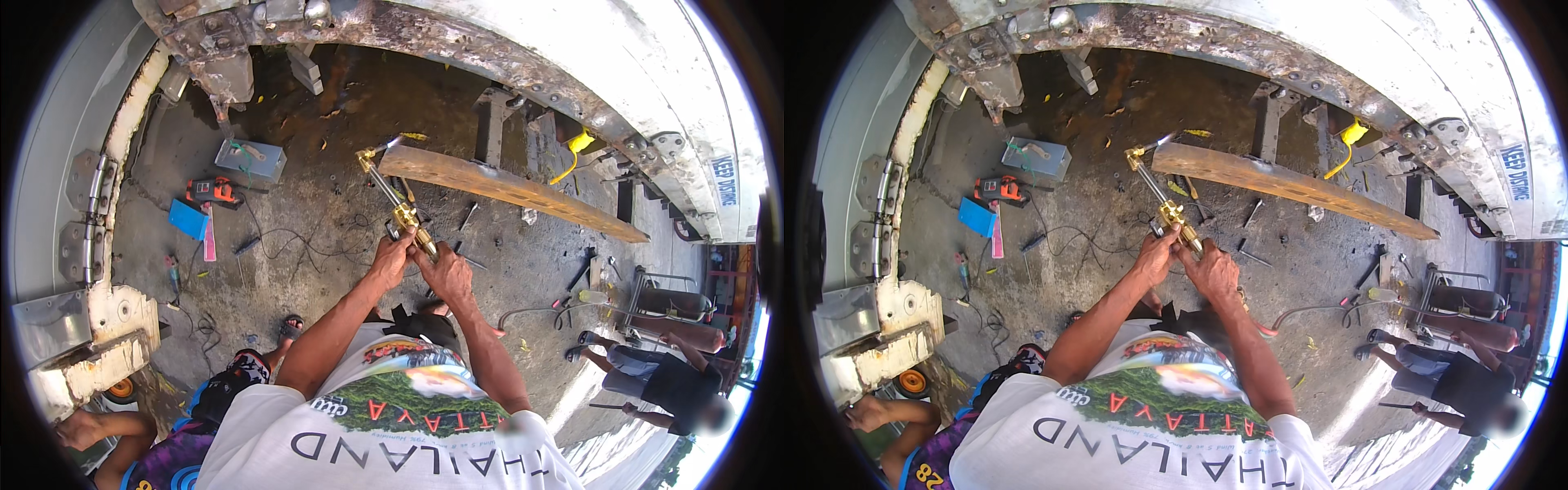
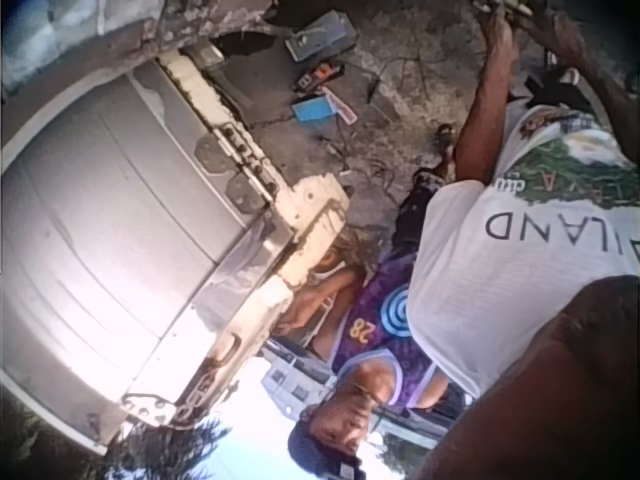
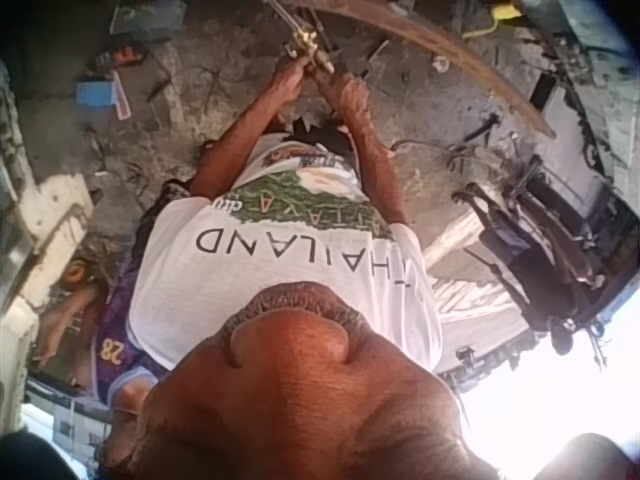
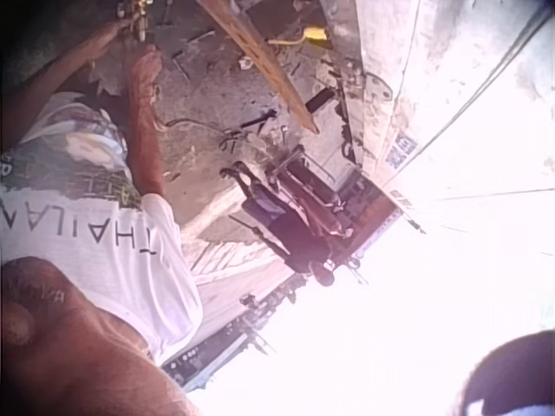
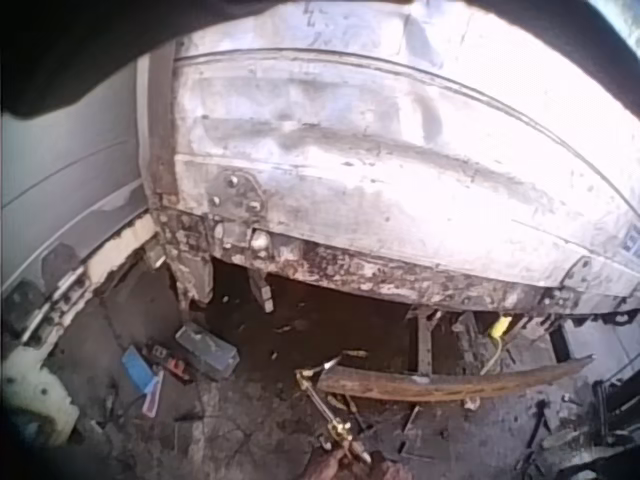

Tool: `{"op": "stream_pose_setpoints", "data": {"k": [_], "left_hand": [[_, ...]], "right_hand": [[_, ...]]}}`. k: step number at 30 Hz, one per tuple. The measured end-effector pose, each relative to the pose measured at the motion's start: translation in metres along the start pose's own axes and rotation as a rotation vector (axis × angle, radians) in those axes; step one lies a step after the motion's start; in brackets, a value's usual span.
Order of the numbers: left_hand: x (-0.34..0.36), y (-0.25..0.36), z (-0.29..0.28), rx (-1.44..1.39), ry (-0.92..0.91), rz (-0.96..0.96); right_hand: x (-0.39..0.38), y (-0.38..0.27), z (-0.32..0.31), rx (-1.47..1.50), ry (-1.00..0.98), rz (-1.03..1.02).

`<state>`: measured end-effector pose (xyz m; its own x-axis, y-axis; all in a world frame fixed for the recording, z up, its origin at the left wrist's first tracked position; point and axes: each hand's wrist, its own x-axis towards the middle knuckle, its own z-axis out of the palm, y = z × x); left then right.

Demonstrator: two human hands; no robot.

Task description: The person uses a welding torch to heat and cut a metal beam, producing sparks. They adjust the torch and reposition the beam while another person assists nearby.

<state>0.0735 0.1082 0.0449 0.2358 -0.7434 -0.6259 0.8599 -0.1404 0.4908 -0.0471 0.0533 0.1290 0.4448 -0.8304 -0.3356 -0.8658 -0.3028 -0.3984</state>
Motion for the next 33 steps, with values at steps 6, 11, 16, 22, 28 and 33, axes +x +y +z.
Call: {"op": "stream_pose_setpoints", "data": {"k": [6,11,16,22,28,33], "left_hand": [[0.0012,0.0003,-0.001,0.011,-0.014,-0.009],[0.0006,0.0019,0.0007,0.018,-0.021,-0.004],[0.0013,0.003,-0.0014,0.019,-0.044,-0.003],[0.0045,0.0011,-0.0004,-0.009,-0.038,-0.01],[0.0078,-0.0016,-0.004,-0.01,-0.028,-0.017],[0.0073,-0.0018,-0.0021,-0.019,-0.046,0.005]], "right_hand": [[-0.0009,-0.003,-0.0031,-0.001,-0.006,0.006],[0.0002,-0.0028,-0.0037,0.001,-0.015,0.01],[-0.0003,-0.0081,-0.0081,-0.004,-0.026,0.028],[0.0017,-0.003,-0.0049,-0.006,-0.027,0.027],[0.0021,-0.0031,-0.005,-0.006,-0.032,0.024],[0.0023,-0.0017,-0.0062,-0.015,-0.011,0.009]]}}
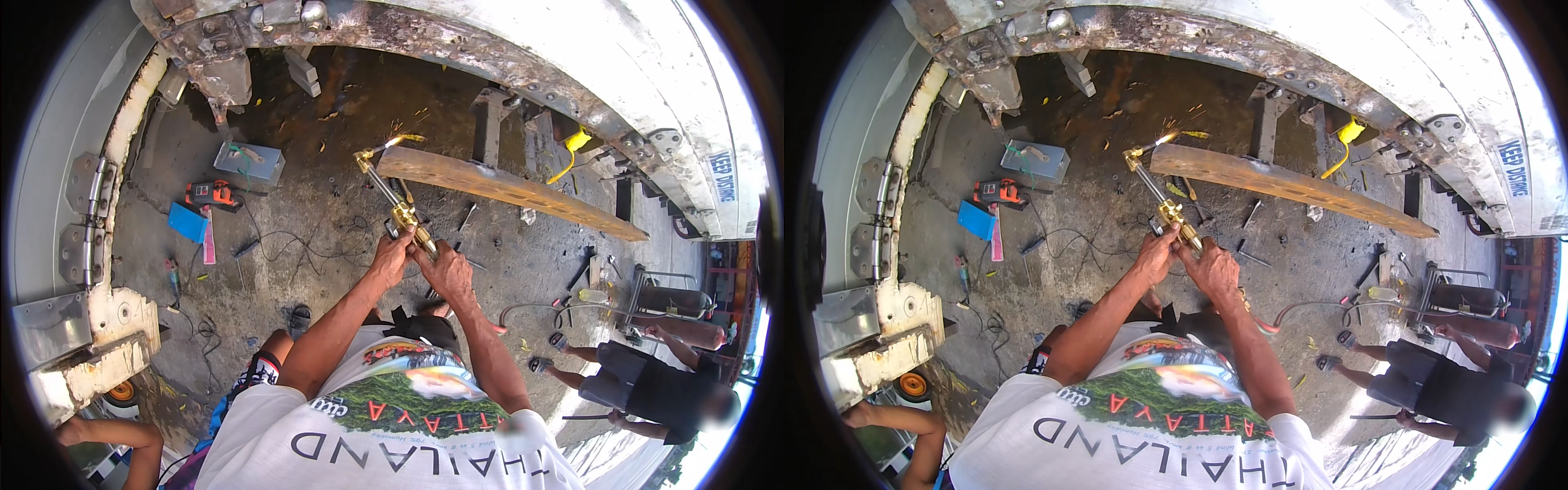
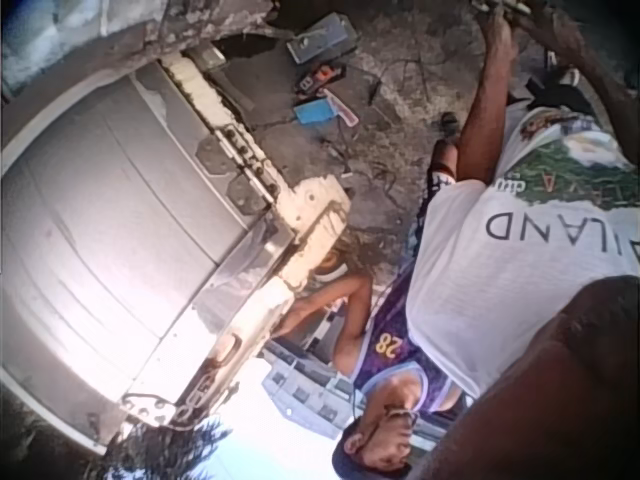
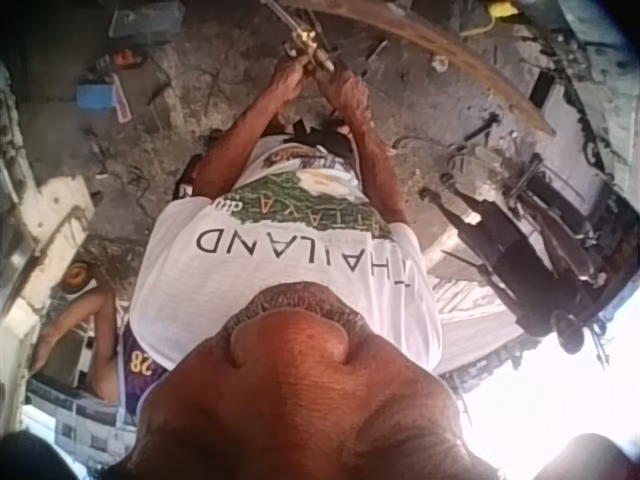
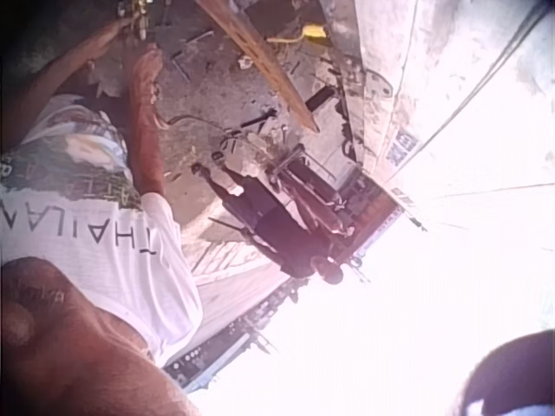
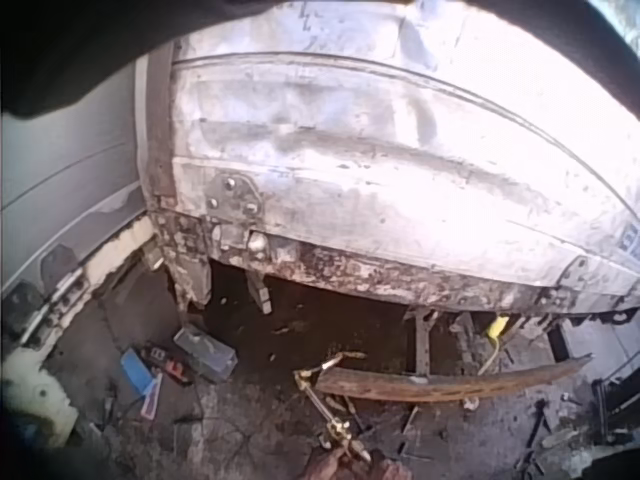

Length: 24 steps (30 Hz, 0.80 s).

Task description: The person uses a welding torch to heat and cut a metal beam, producing sparks. They adjust the torch and reposition the beam while another person assists nearby.

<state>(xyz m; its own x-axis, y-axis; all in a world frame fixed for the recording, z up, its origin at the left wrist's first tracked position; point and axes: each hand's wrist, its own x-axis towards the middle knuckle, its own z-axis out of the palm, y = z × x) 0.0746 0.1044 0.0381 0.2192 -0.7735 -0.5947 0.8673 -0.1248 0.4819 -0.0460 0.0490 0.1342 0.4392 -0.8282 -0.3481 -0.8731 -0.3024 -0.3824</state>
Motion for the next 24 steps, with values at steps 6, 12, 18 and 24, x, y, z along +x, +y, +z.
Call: {"op": "stream_pose_setpoints", "data": {"k": [6,12,18,24], "left_hand": [[-0.0025,0.001,0.004,0.006,-0.002,0.003],[0.0004,-0.0017,0.0013,-0.005,-0.022,0.004],[0.0016,-0.0019,0.0016,-0.008,-0.003,0.009],[-0.0002,-0.0004,0.0034,-0.009,-0.016,0.025]], "right_hand": [[0.0011,0.0011,-0.0023,-0.006,-0.014,0.006],[0.0016,0.0015,-0.0034,0.008,-0.017,0.004],[0.0025,0.0029,-0.0019,0.009,-0.008,-0.011],[0.0026,0.0021,-0.0026,0.003,-0.006,-0.004]]}}
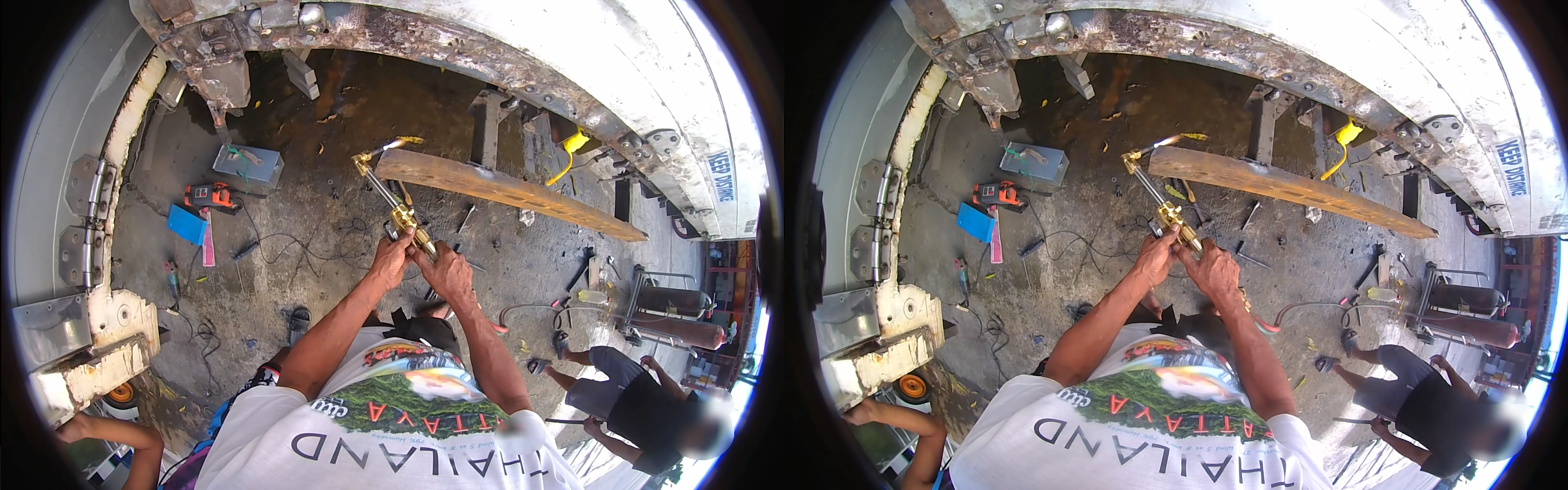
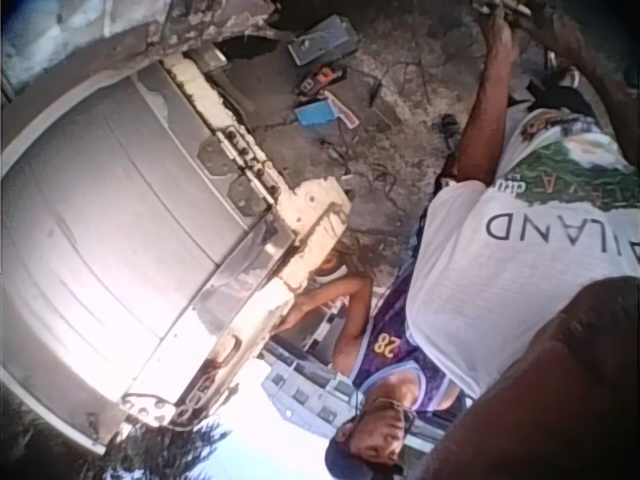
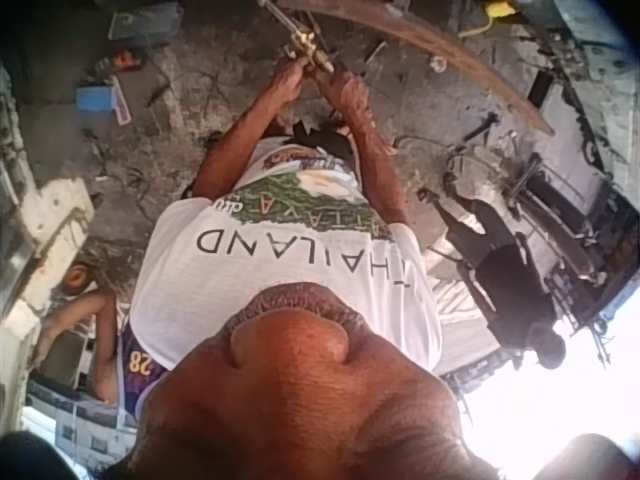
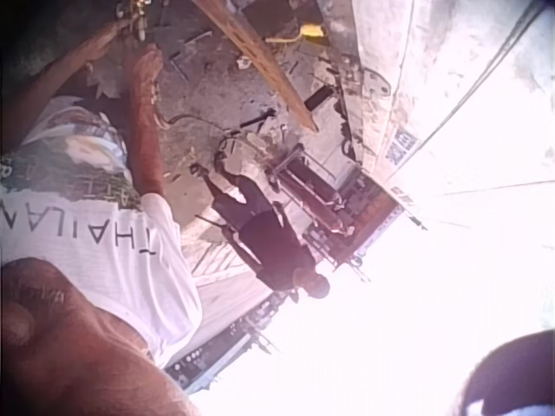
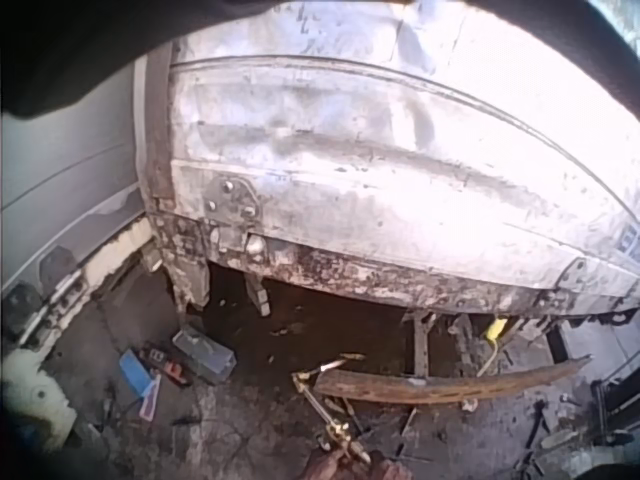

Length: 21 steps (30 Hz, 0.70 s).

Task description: The person uses a welding torch to heat and cut a metal beam, producing sparks. They adjust the torch and reposition the beam while another person assists nearby.

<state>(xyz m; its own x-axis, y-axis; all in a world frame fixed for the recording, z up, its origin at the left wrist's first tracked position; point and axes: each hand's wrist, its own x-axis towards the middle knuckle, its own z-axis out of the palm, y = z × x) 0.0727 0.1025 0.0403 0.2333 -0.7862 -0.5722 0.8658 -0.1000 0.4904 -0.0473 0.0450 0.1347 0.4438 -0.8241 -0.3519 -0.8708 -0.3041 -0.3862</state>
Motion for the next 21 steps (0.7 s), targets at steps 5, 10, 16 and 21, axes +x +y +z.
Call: {"op": "stream_pose_setpoints", "data": {"k": [5,10,16,21], "left_hand": [[0.0006,-0.0014,0.0014,-0.025,0.042,-0.013],[0.0011,-0.0012,0.0008,-0.014,0.024,-0.018],[0.0013,-0.0011,-0.0002,0.004,0.015,-0.015],[0.0025,-0.0016,-0.0018,0.004,0.01,-0.017]], "right_hand": [[0.0001,0.0012,0.0011,-0.003,0.013,-0.007],[-0.0005,0.0004,-0.0008,-0.004,0.011,-0.005],[-0.0007,0.0014,-0.0005,-0.002,0.019,-0.02],[0.0,0.0017,-0.0011,0.003,0.009,-0.013]]}}
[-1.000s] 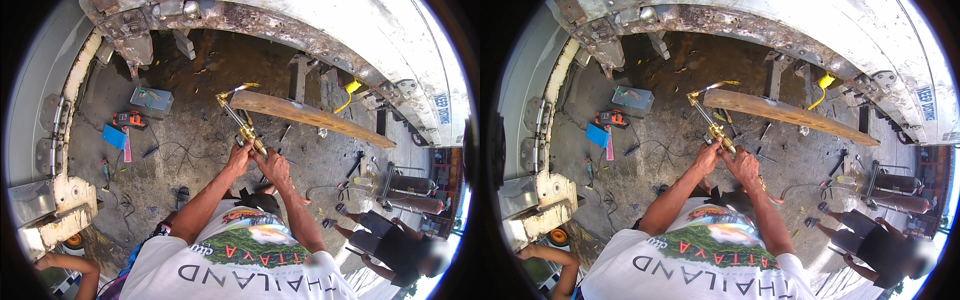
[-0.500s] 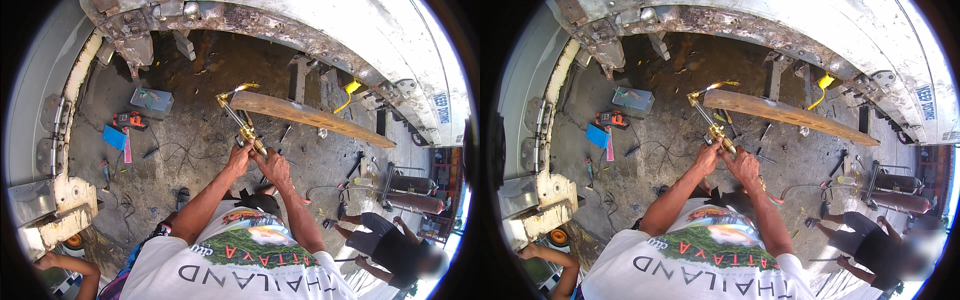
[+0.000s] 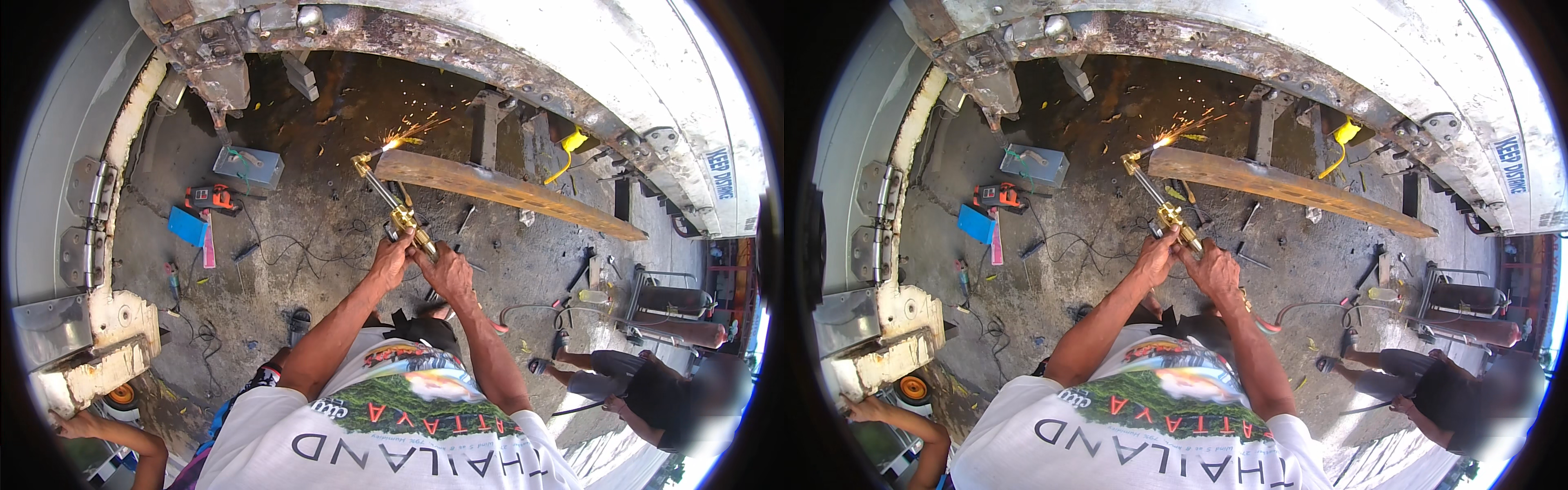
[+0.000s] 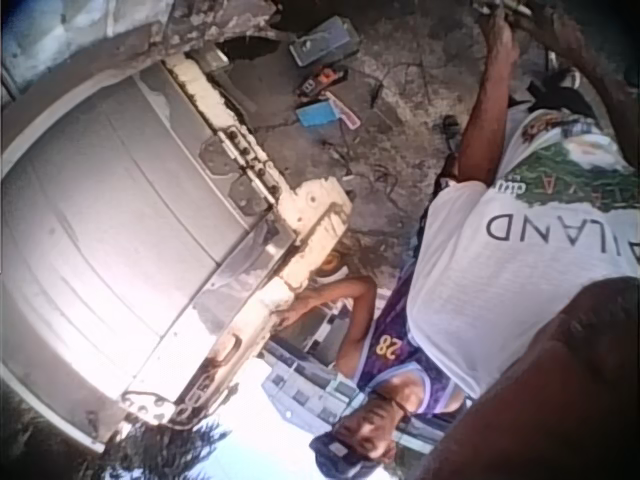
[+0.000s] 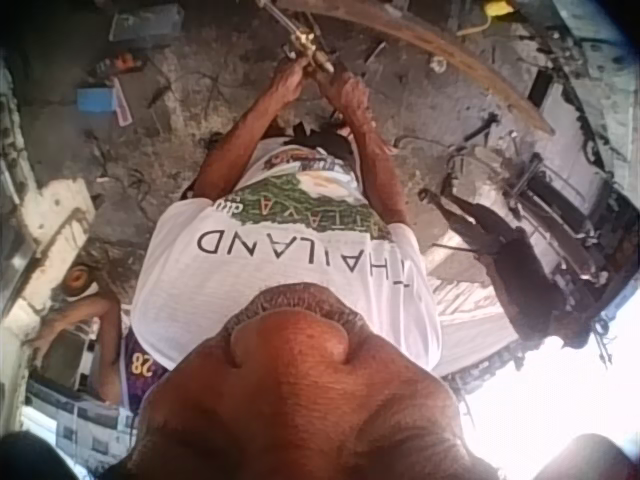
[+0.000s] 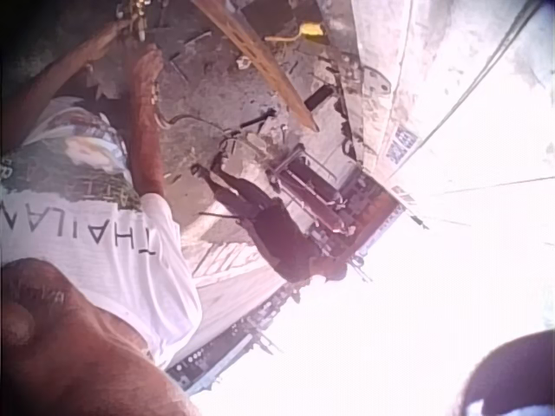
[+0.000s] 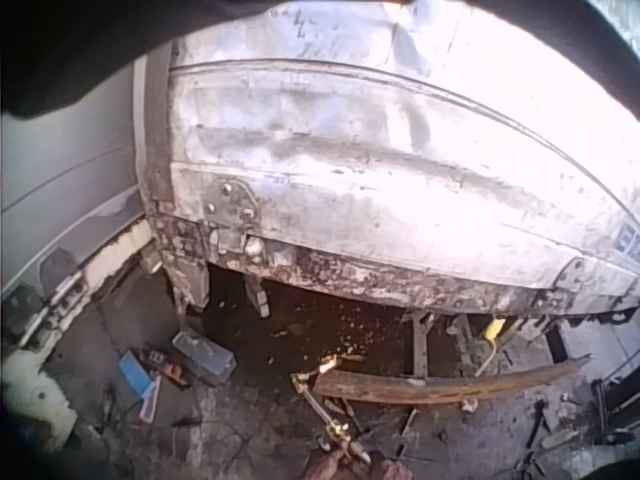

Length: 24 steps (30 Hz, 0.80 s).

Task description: The person uses a welding torch to heat and cut a metal beam, producing sparks. They adjust the torch and reposition the beam while another person assists nearby.

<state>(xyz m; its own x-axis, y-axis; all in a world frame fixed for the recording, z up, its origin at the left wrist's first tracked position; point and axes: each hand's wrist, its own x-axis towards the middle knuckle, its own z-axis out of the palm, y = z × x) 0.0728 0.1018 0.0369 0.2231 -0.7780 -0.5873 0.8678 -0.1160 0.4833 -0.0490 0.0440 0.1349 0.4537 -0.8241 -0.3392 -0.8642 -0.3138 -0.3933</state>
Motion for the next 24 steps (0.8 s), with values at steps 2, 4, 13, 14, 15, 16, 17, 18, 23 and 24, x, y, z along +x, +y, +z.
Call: {"op": "stream_pose_setpoints", "data": {"k": [2,4,13,14,15,16,17,18,23,24], "left_hand": [[0.0001,-0.0001,-0.0001,-0.007,-0.005,0.0],[-0.0001,-0.0004,0.0008,-0.009,0.008,-0.006],[0.0021,0.0003,0.0008,-0.003,-0.015,-0.001],[0.0022,0.0001,0.0014,-0.001,-0.023,-0.002],[0.0025,-0.0002,0.0021,-0.001,-0.024,-0.002],[0.0028,-0.0007,0.003,-0.002,-0.025,-0.003],[0.0027,-0.0004,0.0029,-0.002,-0.024,-0.001],[0.0028,-0.0001,0.0028,-0.004,-0.017,-0.001],[0.0017,-0.0011,0.0034,-0.005,0.018,-0.009],[-0.0009,-0.0028,0.0024,0.001,0.014,-0.008]], "right_hand": [[0.0,0.0007,0.0002,0.007,-0.001,-0.004],[0.0001,0.0002,-0.0009,0.01,-0.007,0.0],[0.0003,-0.003,-0.0054,0.006,-0.015,0.015],[0.0007,-0.0016,-0.005,0.003,-0.013,0.015],[0.0012,-0.0003,-0.0045,-0.002,-0.013,0.018],[0.0019,0.001,-0.0039,-0.007,-0.013,0.021],[0.0026,0.0011,-0.0031,-0.011,-0.014,0.021],[0.0029,0.0009,-0.0028,-0.009,-0.015,0.021],[0.0001,-0.0006,-0.0028,0.006,-0.013,0.038],[-0.0025,0.0006,-0.0016,0.009,-0.019,0.041]]}}
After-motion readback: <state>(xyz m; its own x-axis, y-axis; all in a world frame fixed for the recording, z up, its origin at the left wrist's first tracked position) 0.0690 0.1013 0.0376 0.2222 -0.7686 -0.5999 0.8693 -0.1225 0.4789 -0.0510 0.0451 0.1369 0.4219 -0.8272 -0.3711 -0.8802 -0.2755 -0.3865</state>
